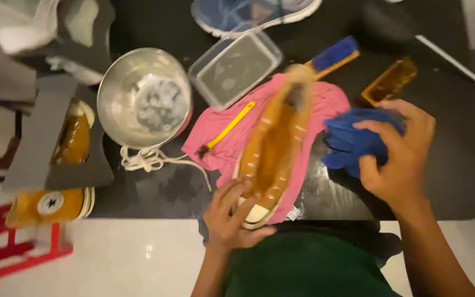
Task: The person laces a tan high-top sneaker by threading white laces through the eyelets in a crisscross pattern. The shoe is placed on a pink cloth on a table, and the person pulls the laces tight as they work up the shoe.
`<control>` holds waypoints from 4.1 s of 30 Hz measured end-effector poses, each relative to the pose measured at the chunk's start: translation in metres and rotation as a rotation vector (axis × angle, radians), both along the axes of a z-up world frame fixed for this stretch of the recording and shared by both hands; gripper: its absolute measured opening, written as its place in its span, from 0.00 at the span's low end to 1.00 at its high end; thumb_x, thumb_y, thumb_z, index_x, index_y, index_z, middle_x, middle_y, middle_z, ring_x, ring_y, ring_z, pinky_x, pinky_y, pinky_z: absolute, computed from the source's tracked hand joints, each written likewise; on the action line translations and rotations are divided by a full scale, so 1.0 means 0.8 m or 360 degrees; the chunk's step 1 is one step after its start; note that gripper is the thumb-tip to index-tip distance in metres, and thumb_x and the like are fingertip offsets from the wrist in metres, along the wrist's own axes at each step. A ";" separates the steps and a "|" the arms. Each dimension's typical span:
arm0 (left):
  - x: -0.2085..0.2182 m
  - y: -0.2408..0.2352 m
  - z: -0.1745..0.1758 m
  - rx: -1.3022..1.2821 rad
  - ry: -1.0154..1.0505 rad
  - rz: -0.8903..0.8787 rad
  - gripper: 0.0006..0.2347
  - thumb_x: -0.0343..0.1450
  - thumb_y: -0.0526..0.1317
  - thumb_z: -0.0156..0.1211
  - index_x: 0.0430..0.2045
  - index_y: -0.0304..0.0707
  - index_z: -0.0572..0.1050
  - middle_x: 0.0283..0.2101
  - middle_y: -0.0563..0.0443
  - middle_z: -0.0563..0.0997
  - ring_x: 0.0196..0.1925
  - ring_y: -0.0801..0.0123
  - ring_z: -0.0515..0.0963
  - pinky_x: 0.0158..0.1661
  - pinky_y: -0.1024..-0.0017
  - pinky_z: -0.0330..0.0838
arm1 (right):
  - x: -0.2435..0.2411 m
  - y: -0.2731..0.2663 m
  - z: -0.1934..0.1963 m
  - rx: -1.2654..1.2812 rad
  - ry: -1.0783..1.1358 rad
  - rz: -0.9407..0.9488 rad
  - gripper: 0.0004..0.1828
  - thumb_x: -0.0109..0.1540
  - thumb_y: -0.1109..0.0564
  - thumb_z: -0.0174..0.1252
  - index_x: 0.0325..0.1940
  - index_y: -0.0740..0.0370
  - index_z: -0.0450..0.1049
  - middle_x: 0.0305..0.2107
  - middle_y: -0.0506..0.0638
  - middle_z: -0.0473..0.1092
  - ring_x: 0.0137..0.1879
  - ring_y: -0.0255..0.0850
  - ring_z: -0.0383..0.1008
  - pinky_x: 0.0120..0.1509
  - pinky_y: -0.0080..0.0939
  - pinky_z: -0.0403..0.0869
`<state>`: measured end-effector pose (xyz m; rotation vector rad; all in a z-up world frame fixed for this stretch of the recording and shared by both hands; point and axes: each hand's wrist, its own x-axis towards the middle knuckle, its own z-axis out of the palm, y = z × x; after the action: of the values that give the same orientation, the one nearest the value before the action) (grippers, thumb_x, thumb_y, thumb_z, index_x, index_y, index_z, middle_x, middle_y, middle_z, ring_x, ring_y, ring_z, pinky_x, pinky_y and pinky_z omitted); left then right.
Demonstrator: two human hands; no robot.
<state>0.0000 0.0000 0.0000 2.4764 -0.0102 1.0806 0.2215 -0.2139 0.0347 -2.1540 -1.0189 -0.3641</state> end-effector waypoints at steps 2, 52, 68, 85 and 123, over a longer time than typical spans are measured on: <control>-0.023 0.026 -0.010 -0.0159 0.0010 0.0085 0.17 0.75 0.53 0.48 0.42 0.41 0.77 0.46 0.43 0.81 0.47 0.48 0.83 0.49 0.56 0.79 | -0.016 0.003 -0.005 0.0119 0.0043 0.0117 0.19 0.57 0.62 0.50 0.49 0.67 0.78 0.56 0.67 0.64 0.64 0.62 0.64 0.69 0.60 0.66; 0.019 -0.014 0.009 -0.0387 0.0099 -0.0299 0.04 0.75 0.36 0.62 0.33 0.40 0.82 0.21 0.51 0.70 0.25 0.59 0.74 0.38 0.62 0.73 | -0.103 0.031 -0.015 0.0027 0.0227 0.0470 0.12 0.55 0.51 0.71 0.34 0.61 0.78 0.45 0.53 0.70 0.50 0.55 0.67 0.55 0.52 0.66; 0.028 -0.006 0.035 -0.0099 0.0570 -0.0519 0.04 0.70 0.29 0.68 0.35 0.35 0.83 0.26 0.46 0.76 0.32 0.61 0.79 0.42 0.62 0.76 | -0.088 0.029 -0.038 0.0154 0.0456 0.0664 0.10 0.55 0.51 0.72 0.32 0.53 0.78 0.44 0.47 0.75 0.50 0.46 0.72 0.60 0.49 0.59; 0.028 -0.014 -0.003 -0.0224 0.0602 -0.0469 0.08 0.77 0.38 0.48 0.31 0.38 0.75 0.30 0.49 0.69 0.32 0.53 0.75 0.31 0.62 0.72 | -0.069 0.035 -0.040 0.0352 0.0534 0.0747 0.04 0.59 0.49 0.68 0.37 0.46 0.83 0.44 0.42 0.76 0.44 0.41 0.65 0.54 0.41 0.61; 0.042 -0.037 0.030 -0.0102 0.0574 -0.0172 0.14 0.70 0.52 0.67 0.46 0.55 0.79 0.46 0.48 0.75 0.49 0.56 0.74 0.48 0.52 0.66 | -0.075 0.014 -0.008 -0.0386 0.0016 0.0521 0.02 0.60 0.54 0.62 0.35 0.46 0.79 0.45 0.41 0.72 0.46 0.46 0.68 0.56 0.57 0.59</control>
<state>0.0340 -0.0293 0.0242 2.5433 -0.0005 0.5714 0.1617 -0.2024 0.0283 -2.1425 -1.4452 -0.0757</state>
